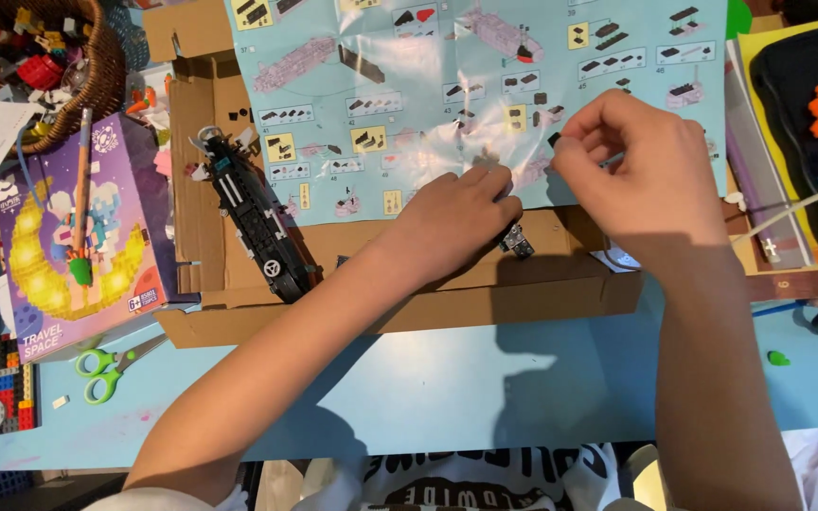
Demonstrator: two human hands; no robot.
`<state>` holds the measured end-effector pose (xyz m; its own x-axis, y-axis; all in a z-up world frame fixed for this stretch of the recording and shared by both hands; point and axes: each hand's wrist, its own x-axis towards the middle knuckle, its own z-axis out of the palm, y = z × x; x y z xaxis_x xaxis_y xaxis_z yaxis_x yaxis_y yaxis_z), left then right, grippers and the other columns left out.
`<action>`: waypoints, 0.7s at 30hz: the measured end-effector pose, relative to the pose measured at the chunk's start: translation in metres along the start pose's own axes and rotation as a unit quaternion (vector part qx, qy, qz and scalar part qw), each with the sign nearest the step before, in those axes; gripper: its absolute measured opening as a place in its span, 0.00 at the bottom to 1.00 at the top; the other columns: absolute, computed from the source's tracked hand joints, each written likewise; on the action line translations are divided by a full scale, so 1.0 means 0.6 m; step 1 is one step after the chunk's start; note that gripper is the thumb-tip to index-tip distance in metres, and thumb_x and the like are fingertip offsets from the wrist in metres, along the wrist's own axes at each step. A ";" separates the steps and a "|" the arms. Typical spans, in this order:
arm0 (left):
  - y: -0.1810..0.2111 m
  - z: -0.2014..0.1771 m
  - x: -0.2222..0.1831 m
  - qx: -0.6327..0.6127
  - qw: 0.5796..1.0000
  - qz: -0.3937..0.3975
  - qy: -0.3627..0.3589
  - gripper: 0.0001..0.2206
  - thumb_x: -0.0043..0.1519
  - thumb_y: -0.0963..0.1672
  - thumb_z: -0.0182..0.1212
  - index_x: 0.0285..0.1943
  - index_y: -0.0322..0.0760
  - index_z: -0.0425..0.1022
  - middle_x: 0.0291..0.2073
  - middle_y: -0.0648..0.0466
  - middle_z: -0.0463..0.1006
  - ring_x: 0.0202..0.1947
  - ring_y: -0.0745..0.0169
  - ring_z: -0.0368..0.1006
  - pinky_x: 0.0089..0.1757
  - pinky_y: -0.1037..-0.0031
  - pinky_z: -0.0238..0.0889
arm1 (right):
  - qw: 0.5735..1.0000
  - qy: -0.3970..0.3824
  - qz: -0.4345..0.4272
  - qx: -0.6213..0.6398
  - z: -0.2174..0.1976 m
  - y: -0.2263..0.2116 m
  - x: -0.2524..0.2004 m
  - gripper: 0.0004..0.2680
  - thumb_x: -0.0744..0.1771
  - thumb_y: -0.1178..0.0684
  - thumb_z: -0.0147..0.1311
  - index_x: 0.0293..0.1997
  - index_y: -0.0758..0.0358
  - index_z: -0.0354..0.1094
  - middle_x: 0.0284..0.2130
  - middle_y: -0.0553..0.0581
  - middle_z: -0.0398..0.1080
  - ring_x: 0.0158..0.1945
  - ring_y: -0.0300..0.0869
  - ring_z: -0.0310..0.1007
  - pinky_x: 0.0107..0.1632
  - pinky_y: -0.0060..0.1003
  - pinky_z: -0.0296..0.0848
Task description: Assembling a plastic model ship using interlocking building blocks while following printed instructions.
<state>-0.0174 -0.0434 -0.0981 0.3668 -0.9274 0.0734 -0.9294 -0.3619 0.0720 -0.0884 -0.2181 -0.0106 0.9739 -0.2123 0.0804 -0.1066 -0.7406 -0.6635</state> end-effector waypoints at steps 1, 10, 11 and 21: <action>-0.002 -0.004 0.000 -0.007 1.000 0.007 -0.008 0.10 0.51 0.36 0.58 0.40 0.37 0.70 0.38 0.49 0.66 0.37 0.47 0.66 0.29 0.61 0.60 | 1.000 -0.005 0.003 0.027 -0.003 -0.002 -0.003 0.05 0.66 0.54 0.48 0.35 0.60 0.69 0.25 0.50 0.70 0.29 0.38 0.67 0.35 0.37 0.65; -0.012 -0.154 -0.044 -0.415 0.896 -0.157 0.033 0.16 0.63 0.46 0.54 0.60 0.39 0.67 0.45 0.54 0.74 0.42 0.64 0.71 0.44 0.74 0.64 | 0.928 0.047 0.007 0.369 -0.003 -0.012 -0.002 0.02 0.69 0.59 0.52 0.40 0.66 0.67 0.31 0.61 0.75 0.34 0.39 0.78 0.38 0.27 0.77; -0.009 -0.163 -0.051 -0.481 0.847 -0.212 0.085 0.17 0.62 0.46 0.56 0.60 0.41 0.69 0.42 0.58 0.75 0.40 0.73 0.69 0.42 0.78 0.67 | 0.906 0.061 0.019 0.419 -0.001 -0.013 0.002 0.02 0.68 0.60 0.53 0.39 0.65 0.66 0.32 0.62 0.75 0.33 0.41 0.79 0.38 0.26 0.77; -0.005 -0.123 -0.072 -0.788 0.518 -0.241 0.230 0.16 0.59 0.42 0.59 0.54 0.35 0.62 0.43 0.38 0.79 0.39 0.50 0.78 0.46 0.67 0.72 | 0.867 0.010 -0.001 0.498 0.056 -0.057 0.025 0.05 0.65 0.58 0.51 0.41 0.63 0.61 0.32 0.68 0.75 0.34 0.50 0.80 0.43 0.37 0.82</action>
<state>-0.0278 0.0047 -0.0280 0.8489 -0.5130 -0.1271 0.3279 0.3227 0.8879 -0.0633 -0.1743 -0.0116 0.9692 -0.2301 0.0878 0.1301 0.1754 -0.9759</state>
